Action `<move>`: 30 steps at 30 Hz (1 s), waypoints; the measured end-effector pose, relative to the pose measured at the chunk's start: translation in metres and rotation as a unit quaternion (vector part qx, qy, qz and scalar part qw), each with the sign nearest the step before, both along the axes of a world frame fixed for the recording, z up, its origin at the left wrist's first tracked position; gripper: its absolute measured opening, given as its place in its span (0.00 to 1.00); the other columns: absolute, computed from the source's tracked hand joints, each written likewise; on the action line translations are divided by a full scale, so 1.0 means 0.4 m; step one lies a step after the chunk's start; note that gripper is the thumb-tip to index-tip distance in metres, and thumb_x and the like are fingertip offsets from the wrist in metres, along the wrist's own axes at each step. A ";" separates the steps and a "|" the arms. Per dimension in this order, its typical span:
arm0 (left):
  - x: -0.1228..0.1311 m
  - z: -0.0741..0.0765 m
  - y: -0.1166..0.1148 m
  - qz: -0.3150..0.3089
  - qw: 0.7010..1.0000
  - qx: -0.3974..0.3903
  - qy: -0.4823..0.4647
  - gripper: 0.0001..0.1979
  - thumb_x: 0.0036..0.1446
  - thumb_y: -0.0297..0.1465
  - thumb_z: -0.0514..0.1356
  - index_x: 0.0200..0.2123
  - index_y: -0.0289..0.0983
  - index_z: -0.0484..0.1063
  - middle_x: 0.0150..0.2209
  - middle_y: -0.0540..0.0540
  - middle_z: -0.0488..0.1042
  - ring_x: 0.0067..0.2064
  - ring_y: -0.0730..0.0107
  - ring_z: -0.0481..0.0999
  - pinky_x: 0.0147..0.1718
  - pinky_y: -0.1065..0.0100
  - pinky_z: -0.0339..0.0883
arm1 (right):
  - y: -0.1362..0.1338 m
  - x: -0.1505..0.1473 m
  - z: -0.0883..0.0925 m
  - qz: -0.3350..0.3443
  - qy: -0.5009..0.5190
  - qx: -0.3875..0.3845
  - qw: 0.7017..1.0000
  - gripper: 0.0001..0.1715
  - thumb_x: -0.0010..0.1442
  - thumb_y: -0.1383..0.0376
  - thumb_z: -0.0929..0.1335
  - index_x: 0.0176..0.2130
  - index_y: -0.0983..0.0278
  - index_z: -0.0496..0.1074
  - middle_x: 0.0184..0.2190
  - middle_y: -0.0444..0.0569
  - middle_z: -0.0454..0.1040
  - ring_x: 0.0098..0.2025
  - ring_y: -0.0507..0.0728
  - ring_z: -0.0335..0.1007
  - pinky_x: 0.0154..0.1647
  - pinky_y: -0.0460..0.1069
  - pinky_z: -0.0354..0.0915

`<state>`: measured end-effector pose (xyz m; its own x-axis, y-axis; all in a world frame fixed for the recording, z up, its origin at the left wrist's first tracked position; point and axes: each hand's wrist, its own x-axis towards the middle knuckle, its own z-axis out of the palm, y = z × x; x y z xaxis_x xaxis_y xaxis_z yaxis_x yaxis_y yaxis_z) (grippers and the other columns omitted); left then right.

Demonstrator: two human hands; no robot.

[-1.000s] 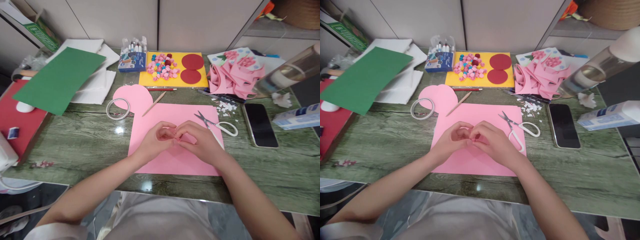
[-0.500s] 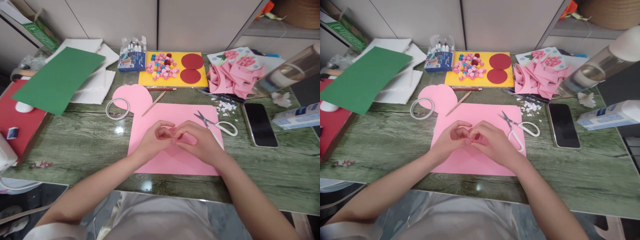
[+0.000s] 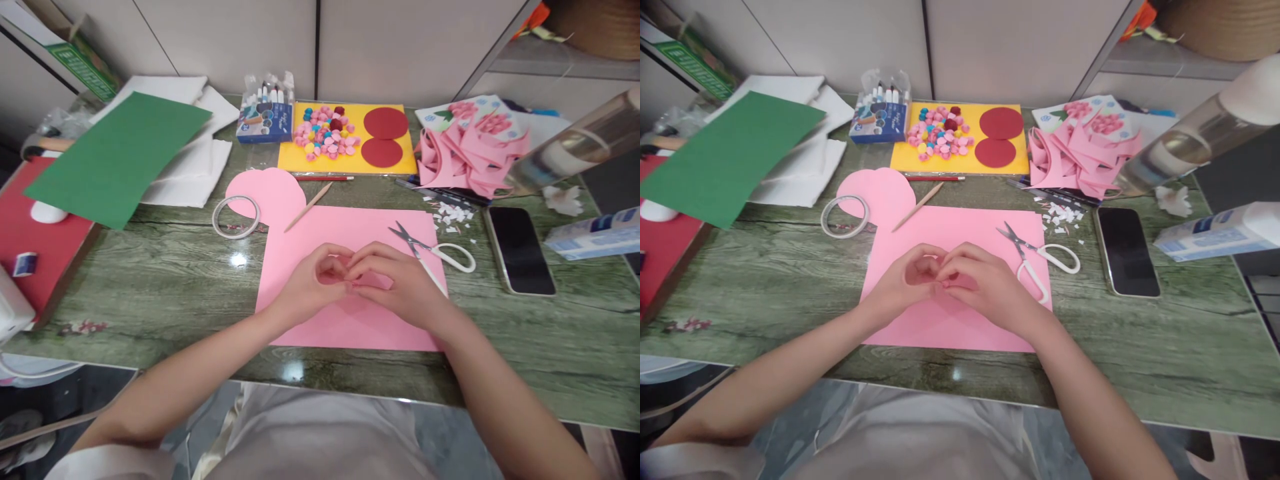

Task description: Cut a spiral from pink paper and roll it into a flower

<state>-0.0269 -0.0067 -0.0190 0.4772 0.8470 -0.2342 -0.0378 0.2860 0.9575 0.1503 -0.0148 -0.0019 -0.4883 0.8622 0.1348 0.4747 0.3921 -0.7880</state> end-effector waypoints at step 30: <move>-0.001 -0.010 0.003 -0.016 1.000 0.004 0.019 0.20 0.44 0.26 0.63 0.43 0.37 0.63 0.27 0.53 0.68 0.34 0.73 0.70 0.40 0.66 0.62 | 0.001 0.007 -0.002 0.036 0.000 0.012 0.999 0.09 0.56 0.72 0.67 0.36 0.60 0.73 0.39 0.48 0.72 0.41 0.52 0.70 0.41 0.47 0.66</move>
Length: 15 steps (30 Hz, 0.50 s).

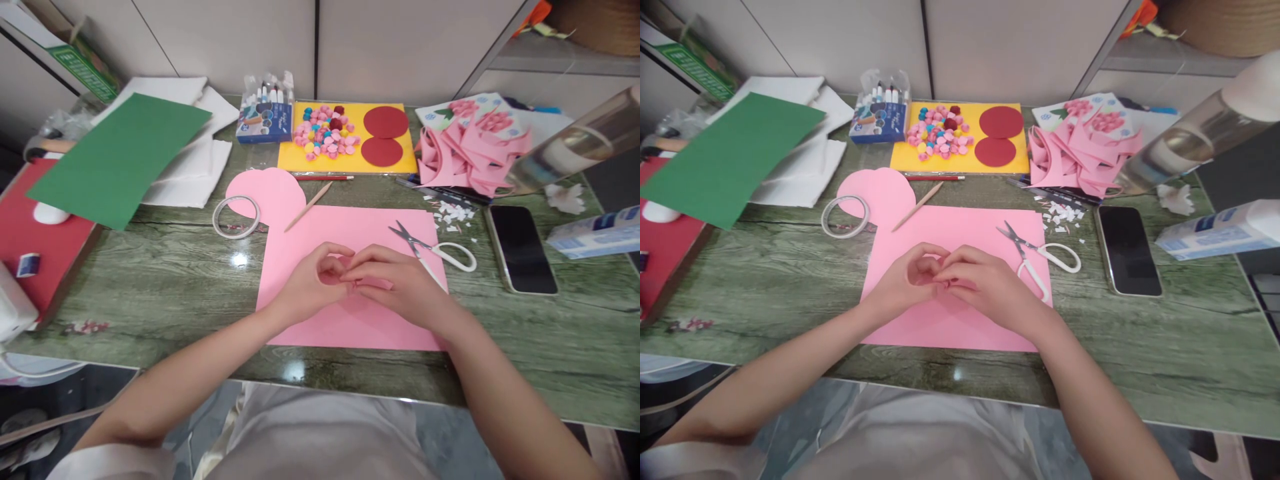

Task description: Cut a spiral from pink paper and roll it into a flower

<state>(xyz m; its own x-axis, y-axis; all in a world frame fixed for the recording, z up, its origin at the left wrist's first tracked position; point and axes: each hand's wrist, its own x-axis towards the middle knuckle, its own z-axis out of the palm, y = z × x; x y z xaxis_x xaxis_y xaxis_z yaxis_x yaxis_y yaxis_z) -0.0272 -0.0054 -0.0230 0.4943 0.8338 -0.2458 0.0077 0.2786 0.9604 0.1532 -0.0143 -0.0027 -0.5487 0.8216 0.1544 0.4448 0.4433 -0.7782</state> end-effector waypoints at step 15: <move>0.007 0.014 -0.011 0.018 0.999 -0.016 -0.037 0.20 0.45 0.27 0.64 0.43 0.37 0.63 0.32 0.49 0.72 0.39 0.69 0.72 0.43 0.64 0.62 | -0.008 -0.013 -0.007 -0.058 -0.014 -0.010 0.998 0.11 0.52 0.74 0.69 0.29 0.61 0.62 0.34 0.44 0.68 0.38 0.53 0.66 0.38 0.47 0.61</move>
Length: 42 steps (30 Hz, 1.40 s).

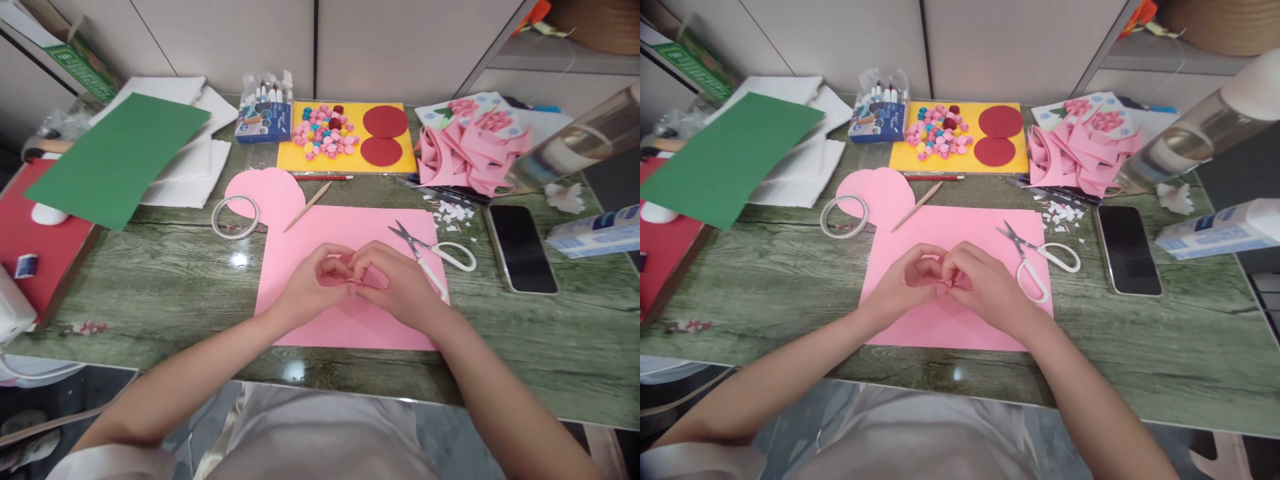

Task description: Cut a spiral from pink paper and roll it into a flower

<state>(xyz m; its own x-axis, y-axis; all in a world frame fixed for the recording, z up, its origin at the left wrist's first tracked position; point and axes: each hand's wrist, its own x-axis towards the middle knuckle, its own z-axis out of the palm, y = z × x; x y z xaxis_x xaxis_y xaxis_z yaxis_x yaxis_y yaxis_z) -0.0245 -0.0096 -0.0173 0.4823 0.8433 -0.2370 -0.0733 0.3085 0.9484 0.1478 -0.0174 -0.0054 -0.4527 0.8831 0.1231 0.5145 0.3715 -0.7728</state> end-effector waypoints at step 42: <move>-0.002 0.013 0.013 0.022 0.997 -0.077 0.008 0.21 0.42 0.26 0.65 0.41 0.37 0.64 0.28 0.51 0.75 0.34 0.73 0.74 0.39 0.67 0.64 | 0.005 0.009 0.017 0.017 0.008 -0.006 1.000 0.04 0.55 0.69 0.68 0.33 0.59 0.70 0.36 0.45 0.73 0.40 0.54 0.69 0.42 0.50 0.65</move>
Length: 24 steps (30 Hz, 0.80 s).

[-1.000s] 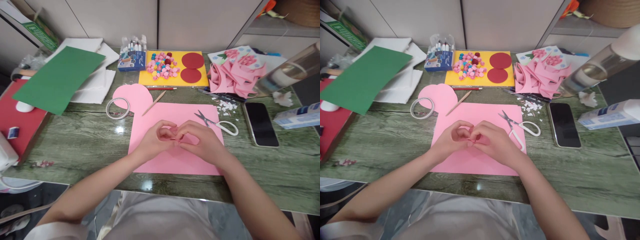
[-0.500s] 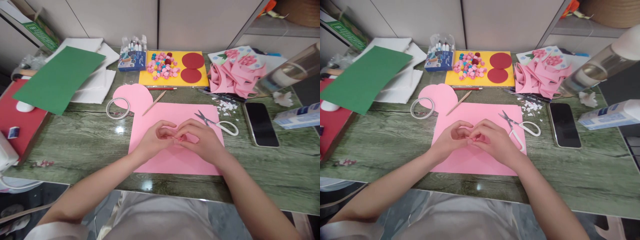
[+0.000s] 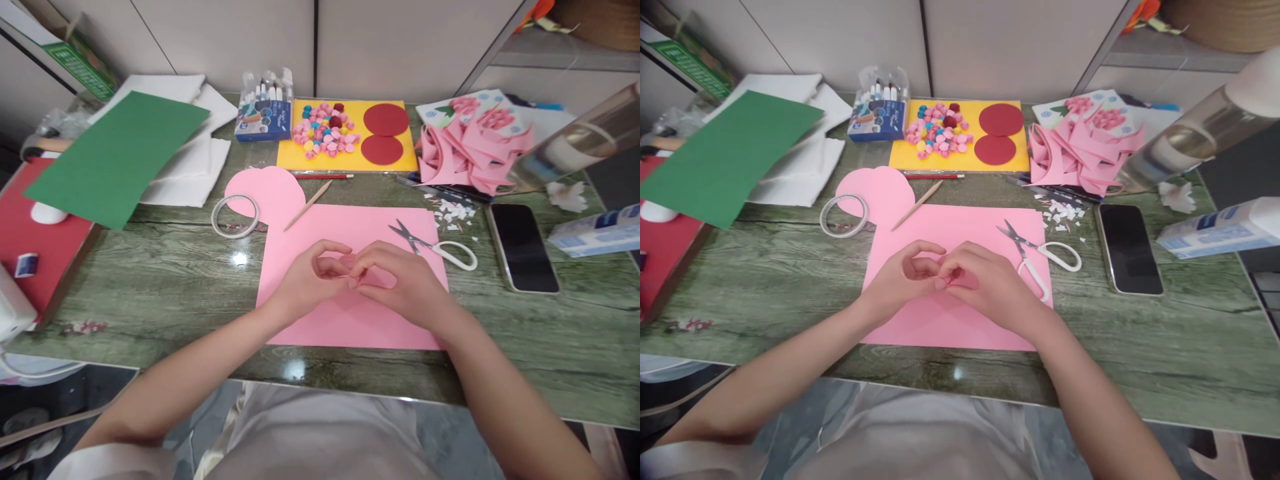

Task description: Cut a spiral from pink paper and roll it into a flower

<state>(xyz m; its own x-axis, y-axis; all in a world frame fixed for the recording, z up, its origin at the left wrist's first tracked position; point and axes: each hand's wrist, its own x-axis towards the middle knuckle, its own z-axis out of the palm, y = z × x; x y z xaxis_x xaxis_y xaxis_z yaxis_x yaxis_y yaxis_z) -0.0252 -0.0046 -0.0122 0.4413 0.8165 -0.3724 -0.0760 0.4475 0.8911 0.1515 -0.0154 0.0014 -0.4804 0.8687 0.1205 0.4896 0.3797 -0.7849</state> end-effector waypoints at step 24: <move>-0.004 -0.010 0.000 -0.029 0.999 -0.007 -0.020 0.18 0.46 0.28 0.64 0.42 0.36 0.65 0.33 0.47 0.75 0.37 0.72 0.74 0.41 0.66 0.63 | 0.005 0.009 0.002 0.003 -0.028 0.020 0.999 0.04 0.56 0.68 0.68 0.34 0.60 0.71 0.36 0.46 0.70 0.39 0.52 0.68 0.39 0.47 0.65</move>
<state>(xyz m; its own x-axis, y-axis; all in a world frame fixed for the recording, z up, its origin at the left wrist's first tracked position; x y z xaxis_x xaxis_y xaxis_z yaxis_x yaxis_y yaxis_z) -0.0267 -0.0044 -0.0161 0.5032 0.7832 -0.3651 -0.0854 0.4655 0.8809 0.1553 -0.0134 0.0023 -0.4921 0.8612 0.1274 0.5299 0.4124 -0.7411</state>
